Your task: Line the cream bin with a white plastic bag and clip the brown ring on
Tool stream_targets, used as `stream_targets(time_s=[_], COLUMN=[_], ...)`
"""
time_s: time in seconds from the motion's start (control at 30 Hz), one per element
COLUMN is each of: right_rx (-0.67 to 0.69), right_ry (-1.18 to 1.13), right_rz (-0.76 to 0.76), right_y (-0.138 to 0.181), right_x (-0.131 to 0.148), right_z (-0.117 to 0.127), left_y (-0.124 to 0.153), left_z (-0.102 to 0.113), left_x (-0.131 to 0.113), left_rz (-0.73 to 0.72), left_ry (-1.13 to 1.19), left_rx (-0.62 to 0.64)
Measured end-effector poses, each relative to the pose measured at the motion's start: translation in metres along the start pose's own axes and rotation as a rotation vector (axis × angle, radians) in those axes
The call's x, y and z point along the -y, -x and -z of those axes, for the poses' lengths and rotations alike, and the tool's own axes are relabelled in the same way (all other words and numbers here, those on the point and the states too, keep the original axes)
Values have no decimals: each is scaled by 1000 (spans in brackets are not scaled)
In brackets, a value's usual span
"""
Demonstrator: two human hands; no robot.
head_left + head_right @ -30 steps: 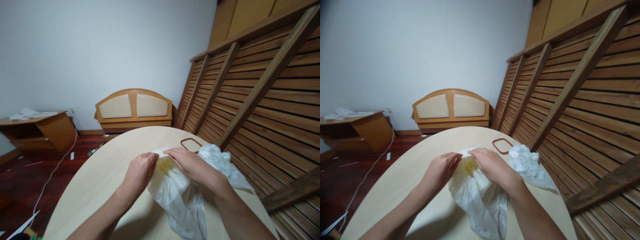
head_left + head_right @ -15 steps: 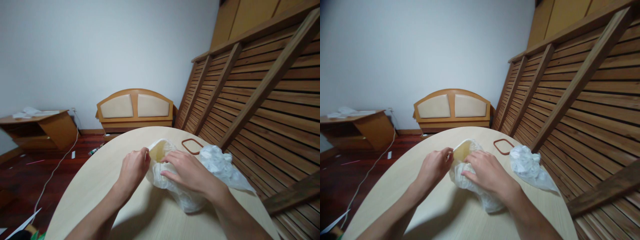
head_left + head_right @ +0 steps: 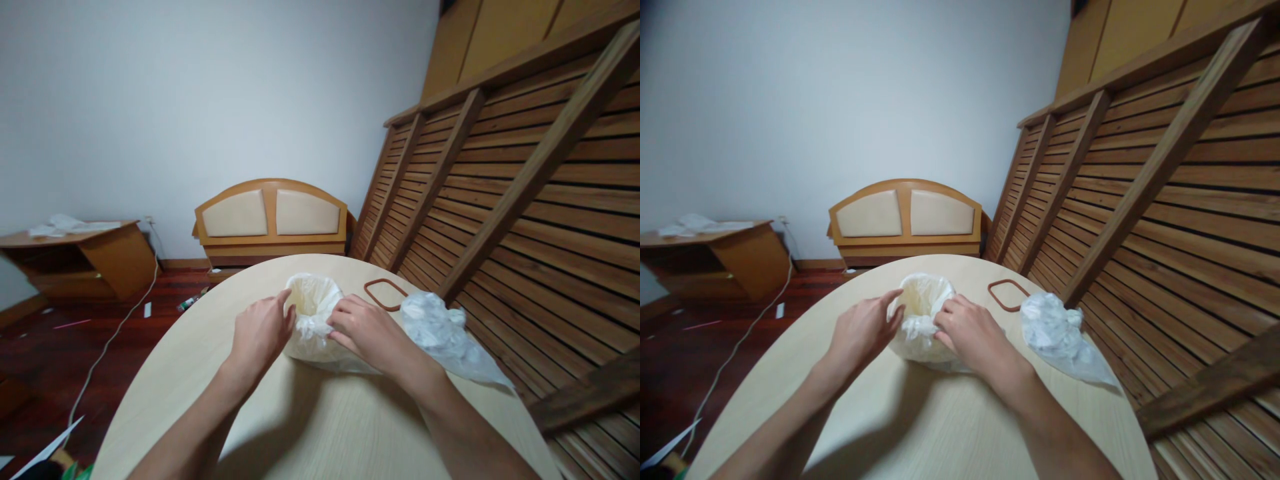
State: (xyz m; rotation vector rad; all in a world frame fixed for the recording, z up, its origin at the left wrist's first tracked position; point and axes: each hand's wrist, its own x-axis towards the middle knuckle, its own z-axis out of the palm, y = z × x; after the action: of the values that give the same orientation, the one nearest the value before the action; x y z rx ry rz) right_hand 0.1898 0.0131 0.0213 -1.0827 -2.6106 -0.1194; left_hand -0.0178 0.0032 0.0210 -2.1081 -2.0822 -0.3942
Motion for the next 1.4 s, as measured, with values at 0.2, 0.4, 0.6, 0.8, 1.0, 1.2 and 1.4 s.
stream_targets(time_s=[0.2,0.4,0.6,0.8,1.0,1.2,1.4], right_rx=[-21,-62,-4,123,-41,-139,39], right_ry=[2,-28,-117,-127,-4,-34,-127], right_rz=[-12,-121,-245,-252,-278,-150,-319], right_y=[-3,-2,-1,8,6,1,9], right_x=[-10,-16,-19,-14,-6,-17,-20], right_z=[-4,-5,-6,-4,3,-15,-28], left_y=[0,5,3,3,4,1,1], left_z=[-7,-5,-4,-5,-8,-17,-21], left_x=[-1,-6,-7,-7,-4,2,3], left_rz=[-289,-252,-266,-265,-270,-367,-358], left_ry=[179,172,176,155,183,228,218], left_rx=[-50,53,75,100,97,42,4])
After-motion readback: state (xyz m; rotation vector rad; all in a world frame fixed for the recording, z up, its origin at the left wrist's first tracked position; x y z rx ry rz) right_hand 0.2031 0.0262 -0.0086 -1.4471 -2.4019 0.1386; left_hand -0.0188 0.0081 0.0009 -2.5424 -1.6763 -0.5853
